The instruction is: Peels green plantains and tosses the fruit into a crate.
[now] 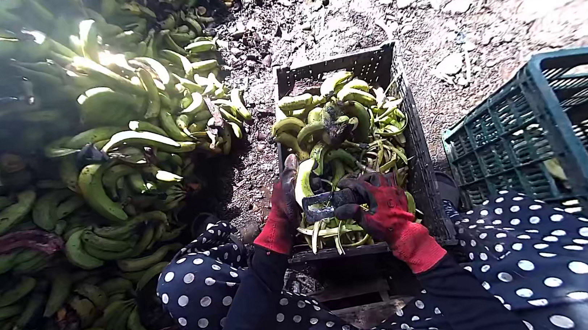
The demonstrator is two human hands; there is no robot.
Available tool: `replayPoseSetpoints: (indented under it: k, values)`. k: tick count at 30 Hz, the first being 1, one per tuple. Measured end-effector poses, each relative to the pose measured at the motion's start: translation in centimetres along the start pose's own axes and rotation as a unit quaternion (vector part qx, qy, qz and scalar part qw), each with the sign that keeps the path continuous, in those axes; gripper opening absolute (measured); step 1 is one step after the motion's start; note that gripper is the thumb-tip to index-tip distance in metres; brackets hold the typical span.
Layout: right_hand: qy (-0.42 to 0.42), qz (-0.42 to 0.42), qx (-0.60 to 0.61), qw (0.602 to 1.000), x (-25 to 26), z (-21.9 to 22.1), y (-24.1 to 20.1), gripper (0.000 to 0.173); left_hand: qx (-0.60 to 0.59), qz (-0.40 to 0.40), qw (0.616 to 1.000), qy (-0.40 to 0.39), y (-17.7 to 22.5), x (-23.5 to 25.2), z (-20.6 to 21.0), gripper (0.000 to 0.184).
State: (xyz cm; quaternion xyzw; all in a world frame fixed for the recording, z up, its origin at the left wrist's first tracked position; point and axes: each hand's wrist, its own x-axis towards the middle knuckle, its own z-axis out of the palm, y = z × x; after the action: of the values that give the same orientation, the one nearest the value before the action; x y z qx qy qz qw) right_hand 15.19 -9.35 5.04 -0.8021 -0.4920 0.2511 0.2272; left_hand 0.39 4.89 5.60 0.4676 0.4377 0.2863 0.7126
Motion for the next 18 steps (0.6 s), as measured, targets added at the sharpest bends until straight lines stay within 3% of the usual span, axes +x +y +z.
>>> replayPoseSetpoints:
  k: [3, 5, 8, 10, 14, 18]
  values:
    - [-0.025, 0.063, 0.023, 0.997, 0.5, 0.1, -0.8, 0.06, 0.06, 0.018, 0.998, 0.031, 0.4, -0.5, 0.7, 0.038]
    - [-0.018, 0.116, 0.048, 0.992, 1.4, 0.6, -1.2, 0.055, 0.07, 0.019, 0.997, 0.038, 0.1, -0.8, 1.8, 0.044]
    - [-0.013, 0.159, 0.062, 0.985, 2.7, 1.4, -1.4, 0.05, 0.09, 0.019, 0.994, 0.058, -0.7, -1.0, 2.3, 0.036]
    - [-0.009, 0.18, 0.087, 0.98, 3.1, 1.6, -1.3, 0.045, 0.089, 0.018, 0.995, 0.046, -0.9, -1.1, 2.1, 0.04]
    - [0.028, 0.205, 0.181, 0.961, 3.1, 1.3, 2.4, 0.05, 0.123, 0.046, 0.991, 0.02, -0.4, -2.3, 2.2, 0.046]
    - [0.098, 0.246, 0.28, 0.923, 2.2, 1.6, 8.2, 0.042, 0.329, -0.037, 0.936, 0.119, -0.2, -1.3, 0.1, 0.05]
